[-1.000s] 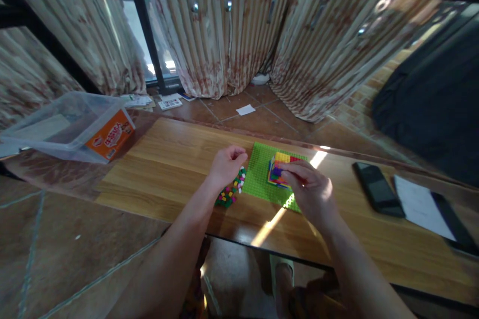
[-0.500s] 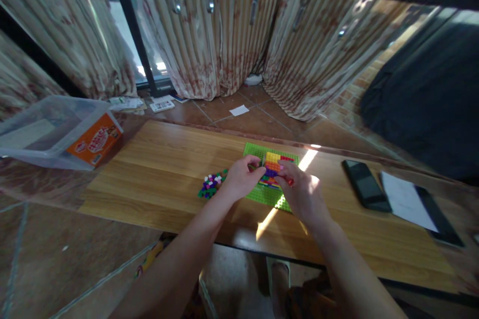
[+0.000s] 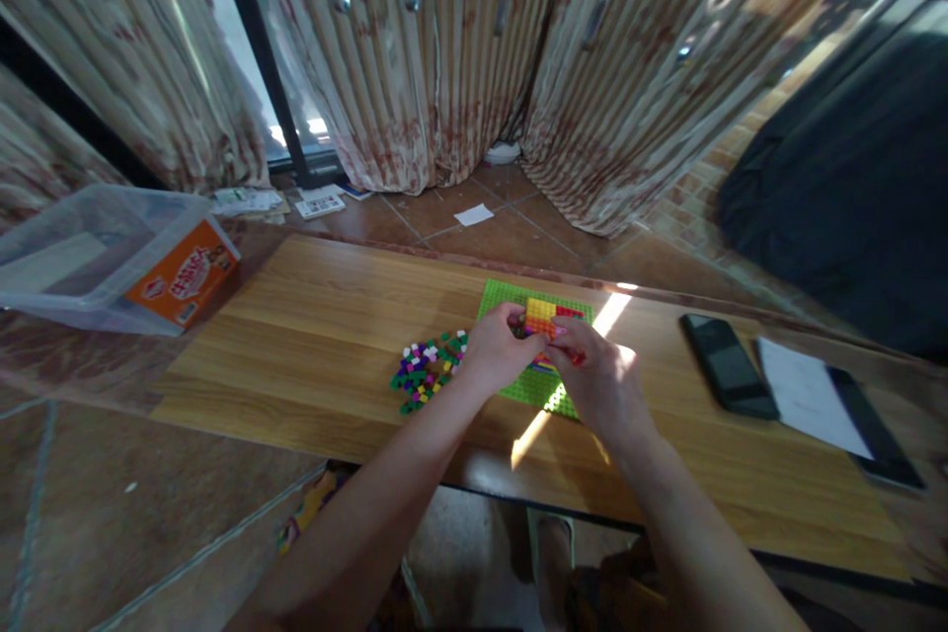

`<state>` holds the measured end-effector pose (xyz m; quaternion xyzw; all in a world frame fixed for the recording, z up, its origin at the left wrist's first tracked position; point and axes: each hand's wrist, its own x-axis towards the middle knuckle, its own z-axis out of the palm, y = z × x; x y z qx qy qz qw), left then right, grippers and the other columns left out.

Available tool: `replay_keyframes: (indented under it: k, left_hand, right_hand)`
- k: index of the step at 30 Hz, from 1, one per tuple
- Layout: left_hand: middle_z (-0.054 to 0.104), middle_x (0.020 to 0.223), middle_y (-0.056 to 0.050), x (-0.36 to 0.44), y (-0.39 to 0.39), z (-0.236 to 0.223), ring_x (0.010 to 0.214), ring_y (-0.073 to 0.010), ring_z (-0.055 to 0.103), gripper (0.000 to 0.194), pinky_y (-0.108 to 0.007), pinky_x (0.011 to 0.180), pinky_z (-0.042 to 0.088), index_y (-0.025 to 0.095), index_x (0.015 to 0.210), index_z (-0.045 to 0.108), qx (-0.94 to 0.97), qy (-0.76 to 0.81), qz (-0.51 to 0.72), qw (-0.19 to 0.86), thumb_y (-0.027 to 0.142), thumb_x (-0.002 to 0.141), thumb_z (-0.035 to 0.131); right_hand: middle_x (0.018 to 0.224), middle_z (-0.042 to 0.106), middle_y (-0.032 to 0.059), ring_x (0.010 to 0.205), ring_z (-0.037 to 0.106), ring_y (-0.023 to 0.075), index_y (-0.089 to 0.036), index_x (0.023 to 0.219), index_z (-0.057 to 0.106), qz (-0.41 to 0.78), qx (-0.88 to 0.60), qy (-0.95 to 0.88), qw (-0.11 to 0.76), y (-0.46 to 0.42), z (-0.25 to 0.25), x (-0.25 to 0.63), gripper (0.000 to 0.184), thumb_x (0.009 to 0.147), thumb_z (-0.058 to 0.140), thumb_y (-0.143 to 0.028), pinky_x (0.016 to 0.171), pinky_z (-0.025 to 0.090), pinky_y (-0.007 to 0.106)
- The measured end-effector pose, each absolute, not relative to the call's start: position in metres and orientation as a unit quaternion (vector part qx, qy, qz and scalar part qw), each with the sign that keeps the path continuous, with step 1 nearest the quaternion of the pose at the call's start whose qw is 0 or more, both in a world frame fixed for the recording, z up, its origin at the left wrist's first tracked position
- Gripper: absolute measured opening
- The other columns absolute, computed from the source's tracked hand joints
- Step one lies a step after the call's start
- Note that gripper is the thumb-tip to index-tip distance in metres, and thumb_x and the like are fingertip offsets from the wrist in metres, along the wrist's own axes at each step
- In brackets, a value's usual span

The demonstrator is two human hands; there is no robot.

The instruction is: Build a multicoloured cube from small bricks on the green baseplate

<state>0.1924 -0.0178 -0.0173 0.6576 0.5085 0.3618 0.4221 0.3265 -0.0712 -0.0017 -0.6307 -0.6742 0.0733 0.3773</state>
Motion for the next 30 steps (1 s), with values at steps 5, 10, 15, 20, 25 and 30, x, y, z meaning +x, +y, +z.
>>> replay_keyframes:
  k: [5, 10, 15, 20, 25, 30]
  left_hand:
    - [0.069, 0.095, -0.007, 0.193, -0.020, -0.012, 0.084, -0.0173, 0.063, 0.032, -0.029, 0.075, 0.049, 0.015, 0.097, 0.061, 0.660, 0.525, 0.351, 0.406, 0.029, 0.070, 0.068]
    - [0.068, 0.093, -0.007, 0.195, -0.023, -0.012, 0.085, -0.0178, 0.063, 0.033, -0.030, 0.076, 0.049, 0.015, 0.098, 0.061, 0.655, 0.539, 0.353, 0.395, 0.029, 0.069, 0.067]
    - [0.067, 0.093, -0.007, 0.197, -0.025, -0.018, 0.085, -0.0177, 0.062, 0.030, -0.030, 0.078, 0.049, 0.015, 0.098, 0.060, 0.654, 0.541, 0.377, 0.371, 0.028, 0.071, 0.066]
    - [0.068, 0.094, -0.006, 0.197, -0.031, -0.019, 0.083, -0.0171, 0.062, 0.033, -0.030, 0.078, 0.048, 0.016, 0.099, 0.060, 0.653, 0.543, 0.379, 0.367, 0.032, 0.071, 0.068]
    - [0.068, 0.090, -0.006, 0.173, -0.021, -0.013, 0.073, -0.0147, 0.061, 0.045, -0.029, 0.072, 0.049, 0.014, 0.108, 0.060, 0.632, 0.546, 0.398, 0.379, 0.044, 0.075, 0.064]
    - [0.070, 0.088, -0.006, 0.099, 0.004, -0.002, 0.077, -0.0123, 0.062, 0.017, -0.025, 0.074, 0.048, 0.012, 0.089, 0.067, 0.681, 0.511, 0.356, 0.386, 0.019, 0.076, 0.058]
  right_hand:
    - [0.079, 0.074, 0.0031, 0.069, 0.070, 0.0184, -0.022, 0.100, 0.063, 0.084, -0.628, -0.677, 0.375, -0.073, 0.000, 0.326, 0.022, 0.079, 0.056, -0.024, 0.065, 0.055, 0.032]
    - [0.082, 0.074, 0.0034, 0.072, 0.070, 0.0186, -0.022, 0.102, 0.063, 0.108, -0.628, -0.670, 0.381, -0.075, 0.001, 0.326, 0.024, 0.079, 0.054, -0.024, 0.068, 0.056, 0.034]
    - [0.082, 0.073, 0.0035, 0.069, 0.069, 0.0180, -0.022, 0.101, 0.063, 0.109, -0.632, -0.674, 0.366, -0.075, 0.002, 0.326, 0.023, 0.080, 0.053, -0.024, 0.067, 0.055, 0.032]
    - [0.080, 0.073, 0.0024, 0.068, 0.069, 0.0172, -0.022, 0.103, 0.062, 0.093, -0.636, -0.675, 0.363, -0.076, 0.001, 0.327, 0.025, 0.079, 0.055, -0.023, 0.064, 0.054, 0.030]
    - [0.075, 0.071, 0.0016, 0.060, 0.065, 0.0151, -0.021, 0.097, 0.065, 0.015, -0.642, -0.667, 0.378, -0.078, 0.004, 0.324, 0.021, 0.079, 0.056, -0.024, 0.058, 0.052, 0.028]
    - [0.078, 0.072, 0.0031, 0.055, 0.062, 0.0131, -0.020, 0.091, 0.065, -0.017, -0.619, -0.667, 0.416, -0.080, 0.006, 0.318, 0.017, 0.082, 0.054, -0.030, 0.056, 0.052, 0.027]
